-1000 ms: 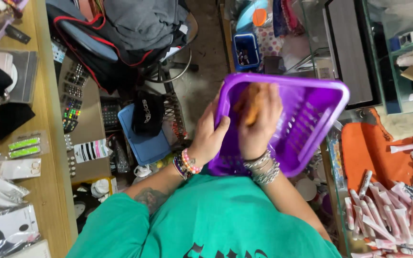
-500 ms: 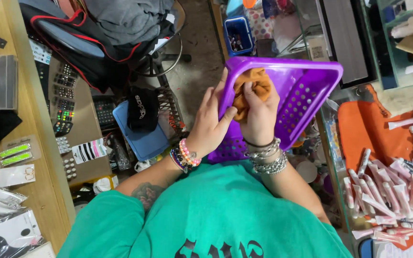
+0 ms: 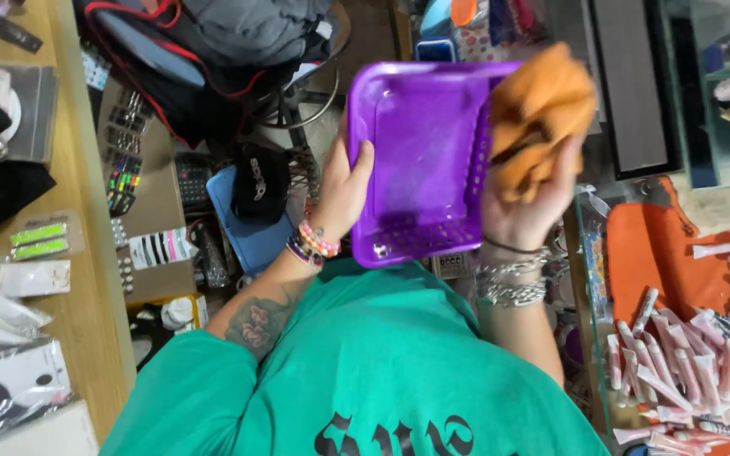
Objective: Cleaning small cylindrical items with a cloth and placing them into a purple basket
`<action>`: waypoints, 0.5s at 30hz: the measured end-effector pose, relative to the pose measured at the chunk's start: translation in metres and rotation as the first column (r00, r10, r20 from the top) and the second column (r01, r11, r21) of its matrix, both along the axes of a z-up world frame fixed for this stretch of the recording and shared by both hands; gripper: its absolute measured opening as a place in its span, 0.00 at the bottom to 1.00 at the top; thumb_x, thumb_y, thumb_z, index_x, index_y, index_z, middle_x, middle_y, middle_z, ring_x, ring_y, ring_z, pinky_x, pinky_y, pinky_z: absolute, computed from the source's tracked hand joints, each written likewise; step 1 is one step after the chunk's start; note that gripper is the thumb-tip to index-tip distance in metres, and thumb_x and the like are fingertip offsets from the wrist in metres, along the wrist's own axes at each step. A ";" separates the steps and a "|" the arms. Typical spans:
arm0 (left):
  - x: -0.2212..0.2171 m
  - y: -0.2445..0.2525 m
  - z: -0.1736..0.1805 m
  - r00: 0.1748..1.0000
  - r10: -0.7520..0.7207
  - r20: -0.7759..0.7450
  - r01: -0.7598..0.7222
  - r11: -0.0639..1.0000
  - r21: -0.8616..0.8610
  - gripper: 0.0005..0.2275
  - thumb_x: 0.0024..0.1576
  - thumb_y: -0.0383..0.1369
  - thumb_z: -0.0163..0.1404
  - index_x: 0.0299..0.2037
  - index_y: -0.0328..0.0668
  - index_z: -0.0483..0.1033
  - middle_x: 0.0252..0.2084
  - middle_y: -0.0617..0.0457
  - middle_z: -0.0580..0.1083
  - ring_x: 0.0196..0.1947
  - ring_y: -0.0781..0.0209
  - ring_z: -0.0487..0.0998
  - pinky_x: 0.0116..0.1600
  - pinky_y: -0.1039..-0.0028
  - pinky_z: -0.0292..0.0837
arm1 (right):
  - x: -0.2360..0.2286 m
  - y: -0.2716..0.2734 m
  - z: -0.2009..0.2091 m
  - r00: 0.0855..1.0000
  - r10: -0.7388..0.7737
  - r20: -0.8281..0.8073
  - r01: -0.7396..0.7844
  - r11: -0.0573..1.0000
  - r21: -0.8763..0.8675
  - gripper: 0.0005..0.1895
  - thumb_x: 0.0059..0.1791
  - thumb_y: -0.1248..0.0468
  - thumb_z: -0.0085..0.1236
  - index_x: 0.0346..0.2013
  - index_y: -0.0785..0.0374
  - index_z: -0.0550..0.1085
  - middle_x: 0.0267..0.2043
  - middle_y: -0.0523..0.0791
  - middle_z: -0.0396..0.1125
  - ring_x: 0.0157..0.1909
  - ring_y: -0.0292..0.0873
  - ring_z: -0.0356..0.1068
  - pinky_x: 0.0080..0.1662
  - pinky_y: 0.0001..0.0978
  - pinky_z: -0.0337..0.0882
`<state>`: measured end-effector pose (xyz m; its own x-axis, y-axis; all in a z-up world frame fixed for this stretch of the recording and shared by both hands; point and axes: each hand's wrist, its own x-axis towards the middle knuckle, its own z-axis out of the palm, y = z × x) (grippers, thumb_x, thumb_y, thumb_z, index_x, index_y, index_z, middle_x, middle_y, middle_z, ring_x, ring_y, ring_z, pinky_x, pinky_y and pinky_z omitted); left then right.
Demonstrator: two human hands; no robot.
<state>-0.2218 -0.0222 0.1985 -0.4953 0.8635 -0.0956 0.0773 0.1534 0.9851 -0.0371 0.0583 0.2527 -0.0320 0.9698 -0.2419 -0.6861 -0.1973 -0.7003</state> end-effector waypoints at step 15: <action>0.010 -0.011 -0.012 0.830 -0.280 -0.483 0.362 0.928 0.084 0.25 0.67 0.42 0.44 0.73 0.43 0.57 0.54 0.36 0.66 0.56 0.35 0.70 0.63 0.53 0.63 | -0.049 0.054 0.034 0.166 -0.792 0.587 -0.972 -0.030 0.234 0.09 0.58 0.60 0.55 0.51 0.58 0.75 0.42 0.40 0.70 0.38 0.45 0.62 0.37 0.39 0.68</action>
